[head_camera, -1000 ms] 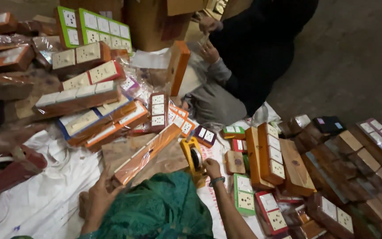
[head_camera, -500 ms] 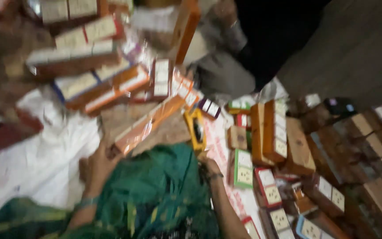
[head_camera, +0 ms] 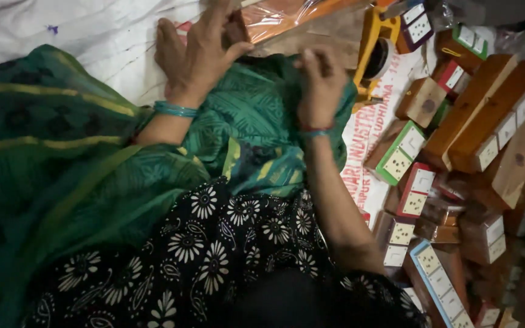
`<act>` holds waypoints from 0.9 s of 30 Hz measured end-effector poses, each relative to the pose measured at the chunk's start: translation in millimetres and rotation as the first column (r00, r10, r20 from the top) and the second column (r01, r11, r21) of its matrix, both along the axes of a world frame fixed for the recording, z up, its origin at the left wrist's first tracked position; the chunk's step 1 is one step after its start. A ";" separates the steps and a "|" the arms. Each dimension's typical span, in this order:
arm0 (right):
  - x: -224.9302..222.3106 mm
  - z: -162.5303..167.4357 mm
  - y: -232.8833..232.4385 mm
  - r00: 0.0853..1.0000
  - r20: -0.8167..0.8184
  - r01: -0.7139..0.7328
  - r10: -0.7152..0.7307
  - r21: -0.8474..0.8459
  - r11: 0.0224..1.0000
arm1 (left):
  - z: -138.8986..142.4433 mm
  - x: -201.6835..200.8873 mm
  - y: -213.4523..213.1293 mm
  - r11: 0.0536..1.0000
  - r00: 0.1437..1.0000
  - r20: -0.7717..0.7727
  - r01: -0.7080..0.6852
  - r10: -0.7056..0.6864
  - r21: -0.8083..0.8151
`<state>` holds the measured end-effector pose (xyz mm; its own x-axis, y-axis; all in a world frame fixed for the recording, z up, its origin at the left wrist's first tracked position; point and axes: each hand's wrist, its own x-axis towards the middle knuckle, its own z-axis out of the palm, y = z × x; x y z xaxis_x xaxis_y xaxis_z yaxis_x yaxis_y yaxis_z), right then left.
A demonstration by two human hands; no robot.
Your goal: The person sits on the floor and wraps wooden switchboards in clear plastic film using a handheld tape dispenser. They pull film, wrap each board, and place the wrapped items into a pile. Another person nearby also wraps similar items.
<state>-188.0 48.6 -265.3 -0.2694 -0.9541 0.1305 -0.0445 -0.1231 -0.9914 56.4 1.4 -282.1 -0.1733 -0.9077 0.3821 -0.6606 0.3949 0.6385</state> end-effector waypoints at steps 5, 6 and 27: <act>63.1 11.9 -31.3 0.989 0.016 -0.149 0.148 0.022 0.989 | -8.3 -5.3 -1.7 0.969 0.965 -0.226 0.079 -0.134 -0.234; 67.3 11.1 -34.3 0.990 0.002 -0.140 0.140 0.030 0.990 | -11.5 -6.2 -2.1 0.975 0.962 -0.224 0.112 -0.154 -0.191; 26.1 -35.5 -38.5 0.987 -0.091 -0.114 0.134 0.192 0.975 | 26.2 -15.2 -33.3 0.998 0.962 0.267 0.060 -0.053 -0.018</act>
